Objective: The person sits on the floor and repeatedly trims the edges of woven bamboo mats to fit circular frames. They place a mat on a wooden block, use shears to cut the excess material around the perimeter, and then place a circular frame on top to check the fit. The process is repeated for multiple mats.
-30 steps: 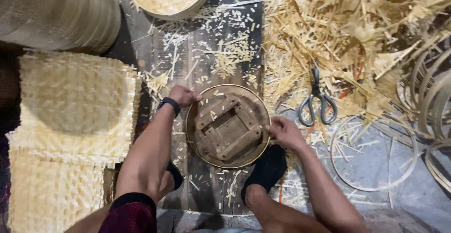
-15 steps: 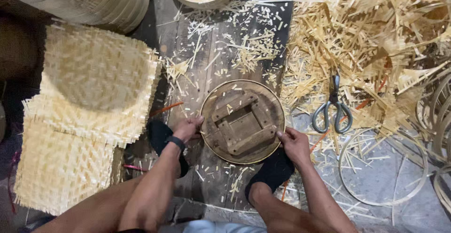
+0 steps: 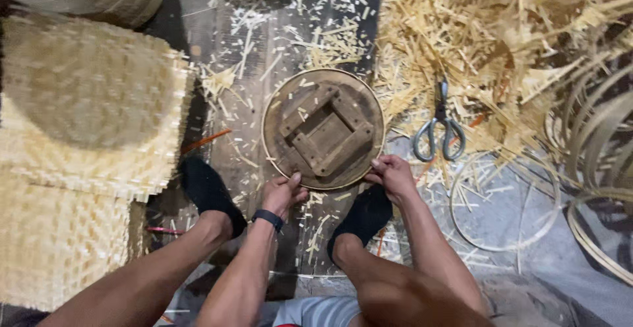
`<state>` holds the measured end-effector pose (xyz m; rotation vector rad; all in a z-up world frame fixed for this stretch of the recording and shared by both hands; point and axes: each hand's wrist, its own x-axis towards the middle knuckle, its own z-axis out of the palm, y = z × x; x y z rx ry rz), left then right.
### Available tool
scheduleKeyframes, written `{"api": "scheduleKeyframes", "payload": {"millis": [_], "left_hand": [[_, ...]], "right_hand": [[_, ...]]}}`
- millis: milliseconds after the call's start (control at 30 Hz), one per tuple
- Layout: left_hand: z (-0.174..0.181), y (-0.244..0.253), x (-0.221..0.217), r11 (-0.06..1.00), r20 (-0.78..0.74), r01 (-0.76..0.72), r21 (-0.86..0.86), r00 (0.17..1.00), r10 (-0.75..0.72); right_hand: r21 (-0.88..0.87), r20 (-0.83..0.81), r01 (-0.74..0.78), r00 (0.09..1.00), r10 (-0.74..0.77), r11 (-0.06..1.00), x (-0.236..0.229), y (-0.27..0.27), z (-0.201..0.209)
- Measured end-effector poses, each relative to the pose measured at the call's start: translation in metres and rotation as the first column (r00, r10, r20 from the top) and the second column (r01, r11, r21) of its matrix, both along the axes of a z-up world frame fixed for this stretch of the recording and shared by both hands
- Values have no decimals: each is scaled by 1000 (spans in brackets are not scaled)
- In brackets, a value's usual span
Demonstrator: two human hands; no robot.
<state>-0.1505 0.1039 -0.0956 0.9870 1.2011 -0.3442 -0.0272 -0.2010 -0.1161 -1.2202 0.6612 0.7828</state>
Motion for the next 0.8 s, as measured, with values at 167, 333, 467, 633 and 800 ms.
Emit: {"api": "scheduleKeyframes", "payload": {"millis": [167,333,467,633,800], "left_hand": [[19,-12,4,994,26,-54,94,998,52],[35,-22,9,978,28,-66,199,998,62],[45,-27,16,957,-9,-291,-14,957,291],[98,-19,28,951,179,-224,211,966,188],[195,-9,54,907,595,-27,419,763,-252]], "right_hand": [[-24,123,49,991,-46,999,-3,3,-18],[-337,390,-56,900,193,940,3,18,33],[-796,573,-59,249,781,602,30,35,146],[-968,246,-137,-314,917,213,80,88,206],[-599,695,-372,198,691,709,68,117,194]]}}
